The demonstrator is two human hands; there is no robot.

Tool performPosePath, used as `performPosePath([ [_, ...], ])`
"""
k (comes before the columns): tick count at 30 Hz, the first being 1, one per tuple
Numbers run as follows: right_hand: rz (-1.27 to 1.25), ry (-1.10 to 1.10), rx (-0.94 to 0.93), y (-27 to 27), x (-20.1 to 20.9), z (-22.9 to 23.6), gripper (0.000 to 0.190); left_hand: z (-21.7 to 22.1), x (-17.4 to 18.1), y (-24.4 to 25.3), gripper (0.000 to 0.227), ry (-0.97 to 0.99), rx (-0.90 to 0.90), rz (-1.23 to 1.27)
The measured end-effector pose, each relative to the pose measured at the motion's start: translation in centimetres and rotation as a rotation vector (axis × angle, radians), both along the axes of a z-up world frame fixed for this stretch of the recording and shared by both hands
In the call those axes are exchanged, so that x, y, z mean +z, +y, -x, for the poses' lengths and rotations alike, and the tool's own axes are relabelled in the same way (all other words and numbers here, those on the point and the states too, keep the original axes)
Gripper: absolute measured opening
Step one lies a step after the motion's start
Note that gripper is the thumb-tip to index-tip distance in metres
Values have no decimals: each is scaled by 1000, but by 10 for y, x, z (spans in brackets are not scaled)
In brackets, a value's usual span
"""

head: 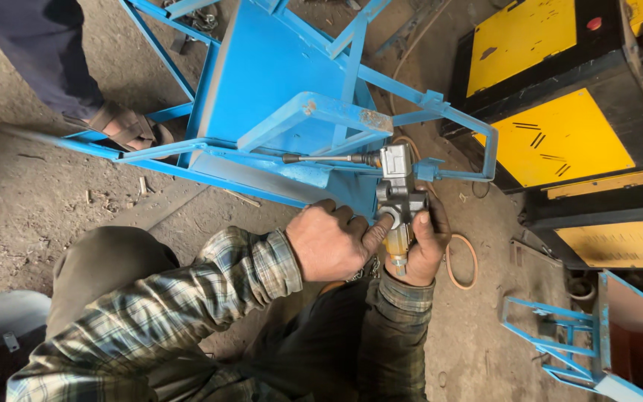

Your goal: The person assembles a mechanical component using a screwdriver and a wrench. They insert a screwdriver into the component, tighten it, and then use a wrench to further secure the assembly. The task involves precise manipulation of the component and tools.

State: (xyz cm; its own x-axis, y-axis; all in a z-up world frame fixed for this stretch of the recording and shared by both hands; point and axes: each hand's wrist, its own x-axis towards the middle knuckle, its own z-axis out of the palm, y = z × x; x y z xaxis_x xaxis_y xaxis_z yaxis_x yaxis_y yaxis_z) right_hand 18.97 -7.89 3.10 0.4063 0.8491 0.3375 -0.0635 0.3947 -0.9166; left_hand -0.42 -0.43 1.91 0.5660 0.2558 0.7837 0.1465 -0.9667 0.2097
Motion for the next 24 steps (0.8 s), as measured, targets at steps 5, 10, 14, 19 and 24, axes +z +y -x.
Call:
performPosePath([
  [5,14,53,45,-1,-4,-3,58,4,2,3,49,-114,-21,-32],
  [10,88,277,142,-6,-14,-17,51,13,3,16,20,-333,-69,129],
  [14,148,355,151,-8,-16,-24,48,17,-7,10,19,-276,-25,615],
  [19,226,539,211,-7,-17,-28,50,-11,-38,-8,61,66,-178,1175],
  [24,187,457,332,-5,-20,-22,53,-29,-63,-6,106,-115,-506,1176],
])
